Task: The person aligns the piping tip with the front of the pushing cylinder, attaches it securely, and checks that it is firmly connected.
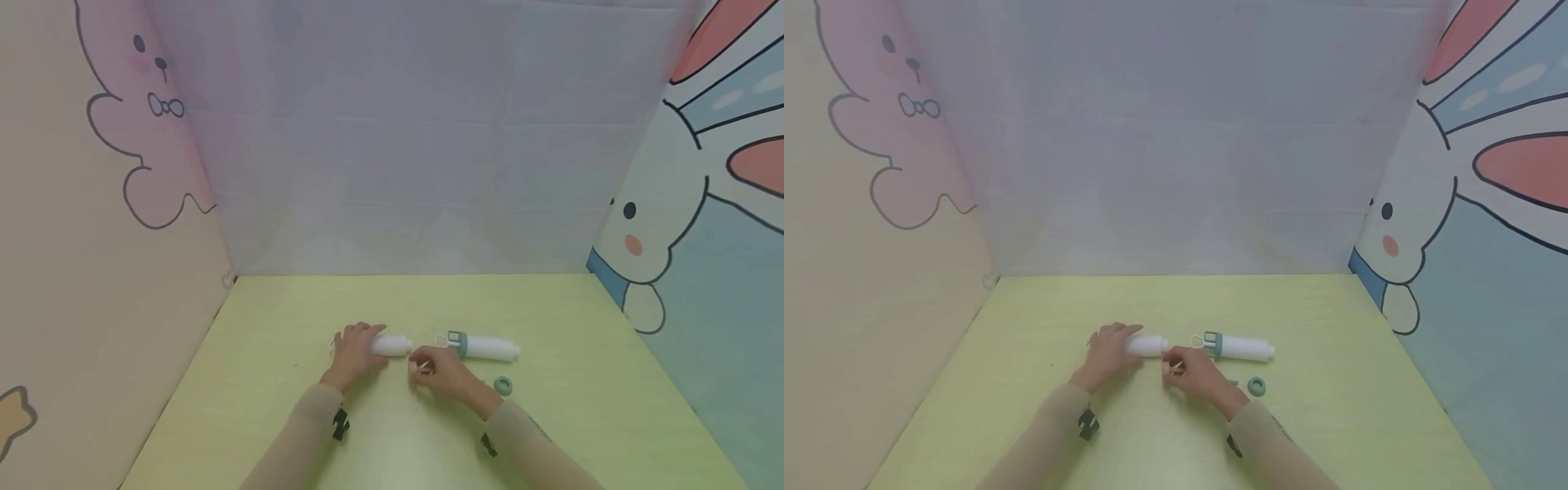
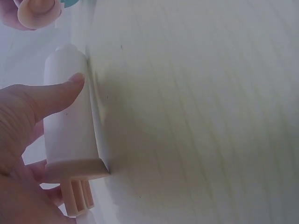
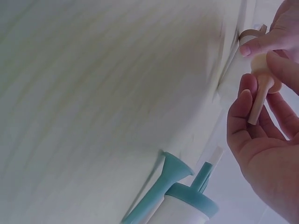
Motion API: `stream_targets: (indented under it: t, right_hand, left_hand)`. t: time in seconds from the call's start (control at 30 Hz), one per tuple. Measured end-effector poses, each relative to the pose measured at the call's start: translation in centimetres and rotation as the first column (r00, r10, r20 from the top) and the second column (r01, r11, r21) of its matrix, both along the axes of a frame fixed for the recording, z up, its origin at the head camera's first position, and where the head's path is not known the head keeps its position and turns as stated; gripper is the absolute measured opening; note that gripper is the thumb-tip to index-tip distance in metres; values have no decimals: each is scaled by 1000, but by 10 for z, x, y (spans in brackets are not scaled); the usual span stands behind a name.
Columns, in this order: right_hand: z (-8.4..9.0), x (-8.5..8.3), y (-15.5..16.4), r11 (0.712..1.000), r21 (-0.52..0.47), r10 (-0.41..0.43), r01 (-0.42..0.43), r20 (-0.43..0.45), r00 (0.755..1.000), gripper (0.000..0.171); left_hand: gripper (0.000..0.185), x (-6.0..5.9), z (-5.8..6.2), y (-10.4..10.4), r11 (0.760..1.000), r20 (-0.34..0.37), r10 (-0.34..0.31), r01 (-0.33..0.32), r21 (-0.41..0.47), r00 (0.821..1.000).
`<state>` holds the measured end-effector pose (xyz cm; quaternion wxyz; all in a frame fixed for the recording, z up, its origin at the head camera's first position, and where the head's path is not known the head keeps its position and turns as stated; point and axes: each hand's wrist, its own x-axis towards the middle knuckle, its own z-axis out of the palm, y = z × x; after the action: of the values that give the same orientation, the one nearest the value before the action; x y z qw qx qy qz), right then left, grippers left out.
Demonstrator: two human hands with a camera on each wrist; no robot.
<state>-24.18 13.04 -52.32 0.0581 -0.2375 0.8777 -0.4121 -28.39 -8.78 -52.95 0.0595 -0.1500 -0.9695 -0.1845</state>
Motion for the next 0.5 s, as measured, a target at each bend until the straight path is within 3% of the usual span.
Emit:
stream_targets:
  t: [0.5]
  right_hand:
    - [-1,0,3,999,15,-39,39,8,999,27]
  left_hand:
    - [51,-3,-10,-3,999,-51,-39,37,-27,998]
